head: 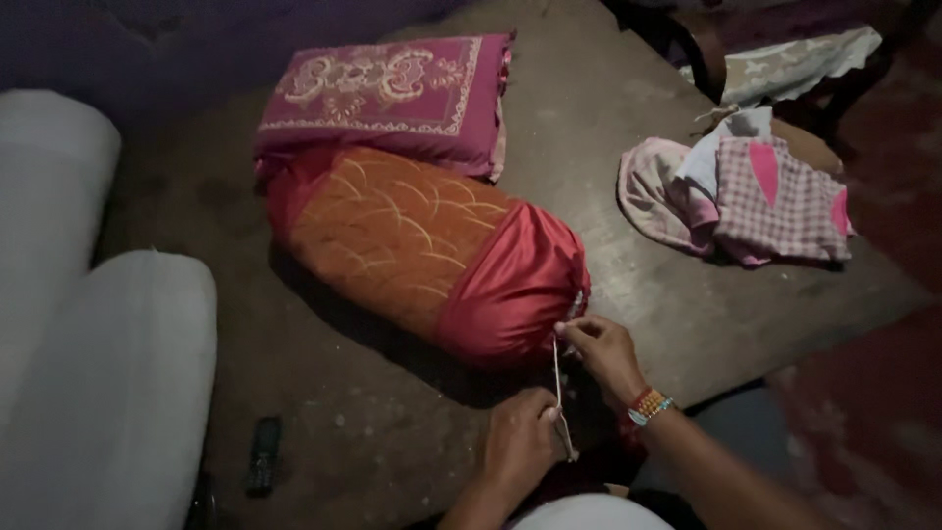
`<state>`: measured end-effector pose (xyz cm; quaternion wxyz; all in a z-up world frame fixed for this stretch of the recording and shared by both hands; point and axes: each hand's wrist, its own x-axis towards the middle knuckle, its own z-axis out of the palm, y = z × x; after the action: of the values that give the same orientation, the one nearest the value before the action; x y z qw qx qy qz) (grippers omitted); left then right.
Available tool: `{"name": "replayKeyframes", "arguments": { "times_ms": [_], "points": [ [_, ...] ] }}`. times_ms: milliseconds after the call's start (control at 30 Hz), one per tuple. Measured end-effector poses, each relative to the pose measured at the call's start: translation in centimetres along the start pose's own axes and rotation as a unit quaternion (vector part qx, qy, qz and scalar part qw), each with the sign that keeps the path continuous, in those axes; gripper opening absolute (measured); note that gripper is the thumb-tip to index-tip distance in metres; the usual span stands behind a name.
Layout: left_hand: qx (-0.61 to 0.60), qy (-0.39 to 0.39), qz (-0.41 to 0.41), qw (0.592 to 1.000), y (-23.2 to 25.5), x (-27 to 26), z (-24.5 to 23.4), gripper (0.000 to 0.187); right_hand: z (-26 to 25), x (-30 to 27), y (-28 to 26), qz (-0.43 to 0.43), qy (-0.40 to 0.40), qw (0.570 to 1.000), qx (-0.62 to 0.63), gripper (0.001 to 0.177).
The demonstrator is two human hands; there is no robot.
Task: The person puts a red and orange decorative cover onto a bolster cushion and secures it by tying strings at one end.
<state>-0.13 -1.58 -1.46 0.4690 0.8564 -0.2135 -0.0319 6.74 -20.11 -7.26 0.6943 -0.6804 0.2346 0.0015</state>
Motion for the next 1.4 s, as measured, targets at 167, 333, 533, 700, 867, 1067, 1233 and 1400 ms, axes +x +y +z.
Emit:
{"name": "replayKeyframes", "arguments": {
  "times_ms": [167, 333, 533, 700, 867, 1067, 1233, 1400],
  "points": [
    [0.077, 0.024, 0.003, 0.997, -0.3, 0.9, -1.2, 0.01, -1.0, 2.1, 1.3, 0.018, 0.044, 0.995, 0.092, 0.046],
    [0.131, 0.14, -0.029, 0.981, -0.9, 2.9, -3.4, 0.05, -2.4, 5.6, 0.2, 0.036, -0.011, 0.995, 0.096, 0.057],
    [0.173, 0.15, -0.151, 0.962, -3.0, 5.5, -4.5, 0.097, -2.5, 7.9, -2.2, 0.077, -0.142, 0.986, 0.05, 0.058],
    [0.048, 0.071, -0.303, 0.949, -3.0, 6.2, -6.2, 0.105, -2.1, 4.0, -9.4, -0.111, -0.2, 0.973, 0.011, 0.066],
    [-0.205, 0.052, -0.274, 0.938, -5.4, 6.8, -6.7, 0.096, -0.9, -3.8, -20.8, -0.416, -0.21, 0.866, -0.183, 0.069],
    [-0.174, 0.026, -0.225, 0.958, -5.7, 7.3, -1.7, 0.063, 3.0, -9.1, -22.5, -0.611, -0.145, 0.575, -0.524, 0.046],
    [-0.083, -0.165, -0.082, 0.979, -1.7, 1.1, -0.5, 0.035, 1.3, -7.9, -13.4, -0.558, -0.235, 0.542, -0.583, 0.048],
    [-0.032, -0.234, -0.059, 0.97, 0.1, -0.4, -5.2, 0.016, -0.5, -8.3, -6.3, -0.622, -0.159, 0.587, -0.493, 0.048]
  ]
}}
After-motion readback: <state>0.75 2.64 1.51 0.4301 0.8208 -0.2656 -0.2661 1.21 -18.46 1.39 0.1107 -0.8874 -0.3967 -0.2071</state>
